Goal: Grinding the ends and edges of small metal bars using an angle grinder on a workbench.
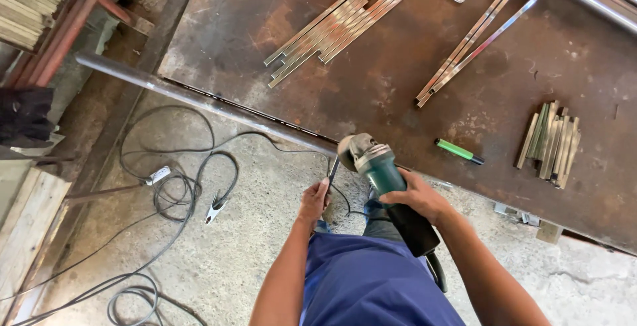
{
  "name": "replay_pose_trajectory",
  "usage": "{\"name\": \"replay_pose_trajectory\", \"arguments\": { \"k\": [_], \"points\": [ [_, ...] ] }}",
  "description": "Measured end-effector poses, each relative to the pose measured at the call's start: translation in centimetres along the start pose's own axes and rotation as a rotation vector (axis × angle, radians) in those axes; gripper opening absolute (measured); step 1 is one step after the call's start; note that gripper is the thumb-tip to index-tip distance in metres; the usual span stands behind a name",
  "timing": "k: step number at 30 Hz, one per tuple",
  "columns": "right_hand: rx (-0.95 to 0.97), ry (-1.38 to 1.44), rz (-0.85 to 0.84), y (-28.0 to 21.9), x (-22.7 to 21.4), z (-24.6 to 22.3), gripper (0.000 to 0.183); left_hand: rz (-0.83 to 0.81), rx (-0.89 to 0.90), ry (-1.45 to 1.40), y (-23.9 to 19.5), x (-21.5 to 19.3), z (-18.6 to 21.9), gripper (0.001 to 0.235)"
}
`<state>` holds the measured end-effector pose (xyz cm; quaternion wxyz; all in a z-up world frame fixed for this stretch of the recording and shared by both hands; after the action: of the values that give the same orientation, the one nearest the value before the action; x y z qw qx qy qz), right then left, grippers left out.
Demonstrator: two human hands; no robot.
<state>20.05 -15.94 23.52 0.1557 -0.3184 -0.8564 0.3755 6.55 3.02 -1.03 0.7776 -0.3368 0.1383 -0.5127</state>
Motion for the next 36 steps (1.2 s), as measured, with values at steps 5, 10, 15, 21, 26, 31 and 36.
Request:
{"name": "replay_pose_trajectory", "arguments": {
  "k": [5,10,15,21,26,31,36],
  "points": [
    [0.031,-0.023,0.058,-0.9,-0.8,0.3,0.068,0.004,0.008,0.000,0.2,-0.4,-0.2,0.051],
    [0.049,-0.050,0.103,-2.1,-1.7,0.3,0.068,0.032,-0.020,-0.005,0.3,-0.5,-0.1,0.059],
    [-0.005,0.010,0.065,-0.2,-1.3,1.3,0.071,0.033,-0.032,0.083,1.7,-0.8,-1.5,0.073],
    [-0.014,0.023,0.012,0.6,0.0,-0.2,0.066,0.052,-0.090,0.026,1.6,-0.4,-0.9,0.072],
    [0.027,0.001,0.054,-0.5,-1.8,0.5,0.063,0.076,-0.117,0.032,1.6,-1.3,-1.1,0.072],
    [0.017,0.011,0.063,-0.6,-1.2,-0.2,0.058,0.086,-0.124,0.035,1.0,-1.0,0.2,0.070],
    [-0.037,-0.002,0.006,0.7,0.0,-0.4,0.062,0.074,-0.143,-0.023,2.1,-1.0,-1.3,0.073]
  ]
}}
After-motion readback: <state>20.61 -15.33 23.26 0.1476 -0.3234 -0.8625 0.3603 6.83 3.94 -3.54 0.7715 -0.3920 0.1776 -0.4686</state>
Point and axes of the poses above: each hand's wrist, its own y-axis towards the middle knuckle, its own x-axis out of the palm, z = x × y, the point moved 9 cm from there along y, towards the middle knuckle, and after that the axes turned 9 degrees about -z, right-handed, at the moved point
